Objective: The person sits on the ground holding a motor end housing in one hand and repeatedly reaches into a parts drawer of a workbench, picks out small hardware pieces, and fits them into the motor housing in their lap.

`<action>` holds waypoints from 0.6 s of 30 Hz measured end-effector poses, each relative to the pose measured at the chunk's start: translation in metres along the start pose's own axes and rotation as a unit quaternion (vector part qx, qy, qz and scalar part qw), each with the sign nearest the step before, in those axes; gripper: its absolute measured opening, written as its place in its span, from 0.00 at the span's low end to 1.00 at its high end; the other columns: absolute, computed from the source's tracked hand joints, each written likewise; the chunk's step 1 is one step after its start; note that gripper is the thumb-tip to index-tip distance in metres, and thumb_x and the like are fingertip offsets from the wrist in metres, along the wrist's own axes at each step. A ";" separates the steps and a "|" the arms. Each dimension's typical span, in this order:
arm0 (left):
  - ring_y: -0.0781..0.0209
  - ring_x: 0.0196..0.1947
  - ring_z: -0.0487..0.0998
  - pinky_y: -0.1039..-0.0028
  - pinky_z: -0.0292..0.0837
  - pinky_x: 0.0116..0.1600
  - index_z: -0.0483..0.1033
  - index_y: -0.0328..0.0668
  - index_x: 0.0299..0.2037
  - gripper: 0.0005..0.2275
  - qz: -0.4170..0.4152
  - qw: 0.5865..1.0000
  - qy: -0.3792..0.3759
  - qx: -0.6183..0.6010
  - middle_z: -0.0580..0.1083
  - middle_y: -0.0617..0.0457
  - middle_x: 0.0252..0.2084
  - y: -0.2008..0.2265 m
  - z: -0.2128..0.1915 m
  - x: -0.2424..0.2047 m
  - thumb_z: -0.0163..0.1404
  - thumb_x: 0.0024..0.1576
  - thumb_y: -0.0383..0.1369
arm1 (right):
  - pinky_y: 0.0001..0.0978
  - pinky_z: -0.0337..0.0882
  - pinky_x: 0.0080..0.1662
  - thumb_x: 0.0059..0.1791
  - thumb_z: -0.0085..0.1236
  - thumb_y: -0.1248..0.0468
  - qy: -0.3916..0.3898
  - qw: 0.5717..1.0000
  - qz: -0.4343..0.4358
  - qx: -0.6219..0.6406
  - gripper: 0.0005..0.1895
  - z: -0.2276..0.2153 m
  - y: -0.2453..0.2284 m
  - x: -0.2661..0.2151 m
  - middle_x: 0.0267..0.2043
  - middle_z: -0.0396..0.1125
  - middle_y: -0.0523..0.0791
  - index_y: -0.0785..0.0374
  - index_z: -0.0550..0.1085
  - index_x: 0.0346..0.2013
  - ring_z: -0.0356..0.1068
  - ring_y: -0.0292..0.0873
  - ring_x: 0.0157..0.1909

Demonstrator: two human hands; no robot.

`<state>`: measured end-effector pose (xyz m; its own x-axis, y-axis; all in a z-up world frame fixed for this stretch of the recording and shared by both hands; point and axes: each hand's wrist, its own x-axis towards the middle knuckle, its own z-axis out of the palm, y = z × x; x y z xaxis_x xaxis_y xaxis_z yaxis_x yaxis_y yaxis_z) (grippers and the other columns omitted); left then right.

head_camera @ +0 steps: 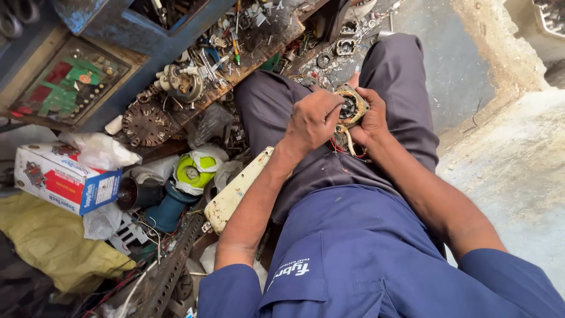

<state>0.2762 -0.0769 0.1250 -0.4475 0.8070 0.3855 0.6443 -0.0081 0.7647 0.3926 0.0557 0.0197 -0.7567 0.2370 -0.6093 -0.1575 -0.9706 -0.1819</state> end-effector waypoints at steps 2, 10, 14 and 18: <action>0.44 0.41 0.81 0.62 0.77 0.47 0.79 0.34 0.42 0.06 0.000 1.000 -0.011 -0.003 0.78 0.44 0.40 0.004 0.000 -0.002 0.56 0.56 0.22 | 0.47 0.72 0.61 0.46 0.58 0.54 -0.003 1.000 -0.003 0.005 0.22 -0.003 0.000 0.000 0.48 0.75 0.51 0.66 0.76 0.47 0.74 0.51 0.50; 0.61 0.28 0.81 0.74 0.76 0.34 0.80 0.33 0.42 0.06 -0.152 0.981 -0.047 -0.111 0.79 0.46 0.35 0.015 -0.002 0.005 0.56 0.56 0.24 | 0.47 0.73 0.61 0.46 0.58 0.56 -0.024 0.999 -0.010 0.022 0.20 -0.002 0.000 0.001 0.47 0.74 0.51 0.67 0.76 0.47 0.73 0.51 0.49; 0.72 0.32 0.79 0.80 0.75 0.38 0.82 0.33 0.41 0.06 -0.201 0.961 -0.048 -0.183 0.80 0.51 0.36 -0.002 0.003 -0.001 0.59 0.57 0.27 | 0.48 0.73 0.61 0.46 0.58 0.56 -0.013 1.000 -0.002 0.022 0.21 -0.001 0.001 -0.001 0.47 0.74 0.52 0.67 0.75 0.47 0.74 0.52 0.49; 0.76 0.33 0.78 0.82 0.75 0.39 0.83 0.32 0.40 0.07 -0.264 0.928 -0.095 -0.245 0.79 0.56 0.35 -0.016 0.005 0.002 0.61 0.54 0.27 | 0.49 0.72 0.61 0.46 0.57 0.56 -0.013 1.000 0.001 0.021 0.23 0.003 -0.001 -0.003 0.48 0.74 0.52 0.68 0.75 0.49 0.74 0.52 0.50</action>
<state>0.2679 -0.0723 0.1114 -0.4734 0.8639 -0.1717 -0.0130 0.1880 0.9821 0.3928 0.0562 0.0242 -0.7737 0.2338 -0.5888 -0.1814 -0.9723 -0.1477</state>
